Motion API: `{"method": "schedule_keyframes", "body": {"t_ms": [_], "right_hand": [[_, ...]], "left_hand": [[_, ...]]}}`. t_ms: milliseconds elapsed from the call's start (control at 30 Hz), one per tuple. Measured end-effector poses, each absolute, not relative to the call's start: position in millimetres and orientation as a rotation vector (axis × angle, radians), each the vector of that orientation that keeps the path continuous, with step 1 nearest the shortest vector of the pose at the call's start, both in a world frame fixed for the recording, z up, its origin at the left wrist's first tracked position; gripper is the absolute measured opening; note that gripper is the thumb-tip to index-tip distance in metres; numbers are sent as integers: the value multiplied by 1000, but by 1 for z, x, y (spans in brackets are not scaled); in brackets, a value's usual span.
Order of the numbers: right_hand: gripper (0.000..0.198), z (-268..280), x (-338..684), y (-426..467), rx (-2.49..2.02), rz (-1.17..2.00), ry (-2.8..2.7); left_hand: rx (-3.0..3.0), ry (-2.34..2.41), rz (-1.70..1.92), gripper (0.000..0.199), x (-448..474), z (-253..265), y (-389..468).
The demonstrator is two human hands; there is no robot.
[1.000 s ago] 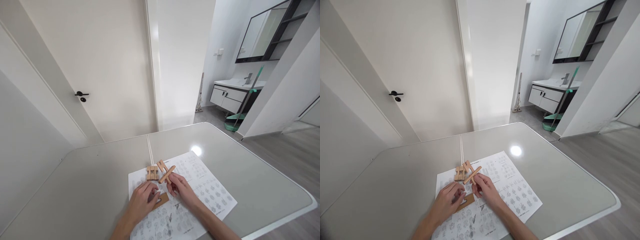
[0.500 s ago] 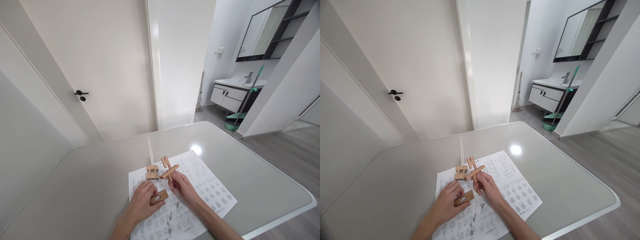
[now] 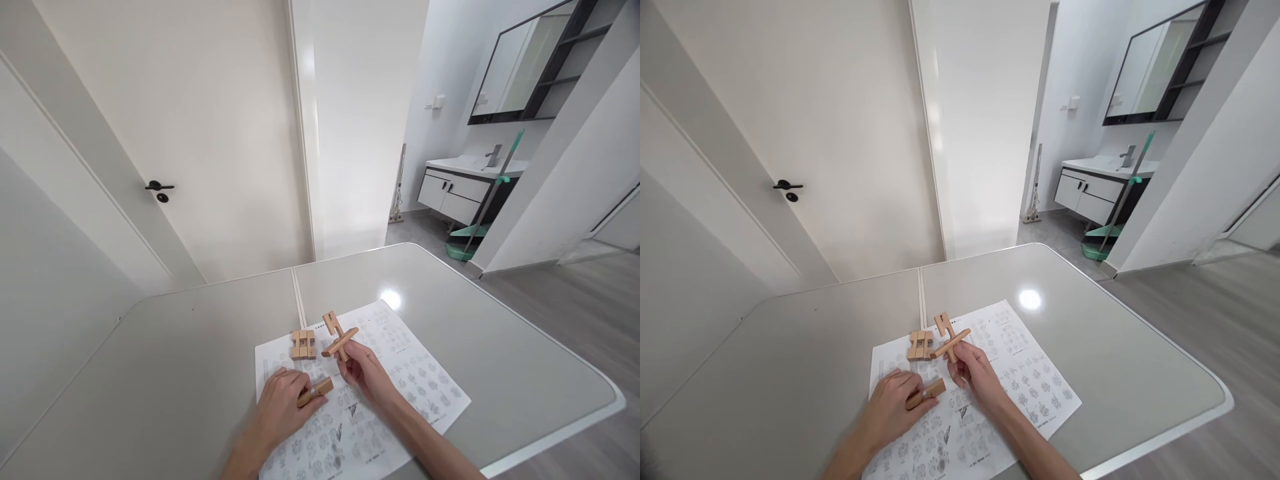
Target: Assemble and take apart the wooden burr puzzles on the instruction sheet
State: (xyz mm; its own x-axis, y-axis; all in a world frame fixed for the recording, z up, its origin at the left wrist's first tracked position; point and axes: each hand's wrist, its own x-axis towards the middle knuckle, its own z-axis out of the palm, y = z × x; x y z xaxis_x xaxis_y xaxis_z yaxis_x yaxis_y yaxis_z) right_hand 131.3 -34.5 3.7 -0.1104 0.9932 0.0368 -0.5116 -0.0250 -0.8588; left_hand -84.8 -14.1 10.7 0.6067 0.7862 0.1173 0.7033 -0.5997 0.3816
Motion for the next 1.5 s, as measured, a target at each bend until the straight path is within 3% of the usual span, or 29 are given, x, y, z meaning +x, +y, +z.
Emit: {"method": "schedule_keyframes", "body": {"t_ms": [300, 633, 900, 1500], "right_hand": [[41, 0, 132, -31, -727, 1497, -817], [42, 10, 135, -32, -741, 1514, -706], [42, 5, 134, -30, -733, 1526, -685], [36, 1, 135, -27, -688, 1583, -590]], "left_hand": [[2068, 1366, 613, 48, -86, 16, -12], [1311, 1104, 839, 53, -77, 19, -8], [1336, 941, 830, 36, -80, 22, -8], [1407, 1080, 932, 40, -97, 26, 6]]}}
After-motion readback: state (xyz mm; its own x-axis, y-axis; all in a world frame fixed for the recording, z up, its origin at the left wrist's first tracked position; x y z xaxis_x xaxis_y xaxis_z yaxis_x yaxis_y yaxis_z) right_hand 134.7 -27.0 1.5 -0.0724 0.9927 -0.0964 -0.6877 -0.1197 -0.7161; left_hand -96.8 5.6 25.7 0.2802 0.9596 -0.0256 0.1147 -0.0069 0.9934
